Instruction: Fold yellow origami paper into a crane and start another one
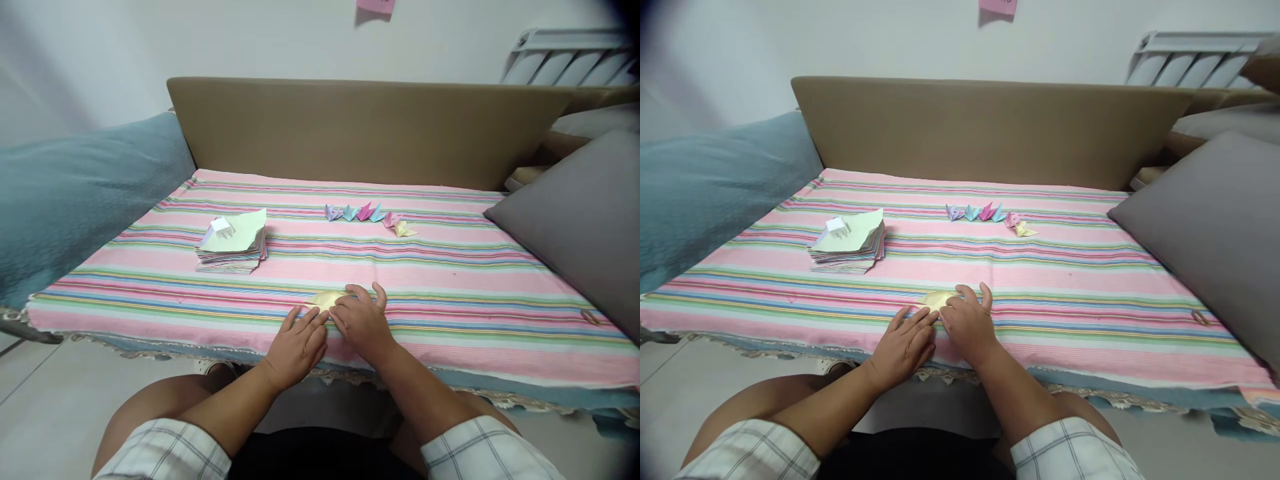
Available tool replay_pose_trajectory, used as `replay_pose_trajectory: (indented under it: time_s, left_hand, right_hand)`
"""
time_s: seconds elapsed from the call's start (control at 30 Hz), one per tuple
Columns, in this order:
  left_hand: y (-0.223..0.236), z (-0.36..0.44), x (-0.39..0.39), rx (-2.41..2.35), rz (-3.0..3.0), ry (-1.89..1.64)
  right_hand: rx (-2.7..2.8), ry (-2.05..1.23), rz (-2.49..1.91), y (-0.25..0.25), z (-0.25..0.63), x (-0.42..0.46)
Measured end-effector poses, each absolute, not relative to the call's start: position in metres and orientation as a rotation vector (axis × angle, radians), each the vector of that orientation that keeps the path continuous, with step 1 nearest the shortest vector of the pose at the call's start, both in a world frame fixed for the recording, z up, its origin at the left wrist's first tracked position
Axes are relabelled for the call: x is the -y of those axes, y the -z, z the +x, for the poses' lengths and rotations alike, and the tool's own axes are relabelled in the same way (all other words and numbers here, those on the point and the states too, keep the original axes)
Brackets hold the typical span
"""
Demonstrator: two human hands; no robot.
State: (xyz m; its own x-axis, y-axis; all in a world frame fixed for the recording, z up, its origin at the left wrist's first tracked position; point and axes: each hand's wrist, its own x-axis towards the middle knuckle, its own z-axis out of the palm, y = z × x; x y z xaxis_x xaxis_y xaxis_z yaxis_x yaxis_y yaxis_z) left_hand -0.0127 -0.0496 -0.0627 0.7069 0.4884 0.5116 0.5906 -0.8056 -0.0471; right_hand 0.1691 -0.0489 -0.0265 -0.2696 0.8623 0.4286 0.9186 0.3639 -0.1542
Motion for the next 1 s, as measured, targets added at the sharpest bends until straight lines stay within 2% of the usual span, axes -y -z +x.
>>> replay_pose_trajectory:
  time_s: [1.0]
  left_hand:
    - [0.055,-0.018,0.047,0.960,-2.805,0.683]
  right_hand:
    - [2.199,0.160,-1.556,0.030,0.170,0.047]
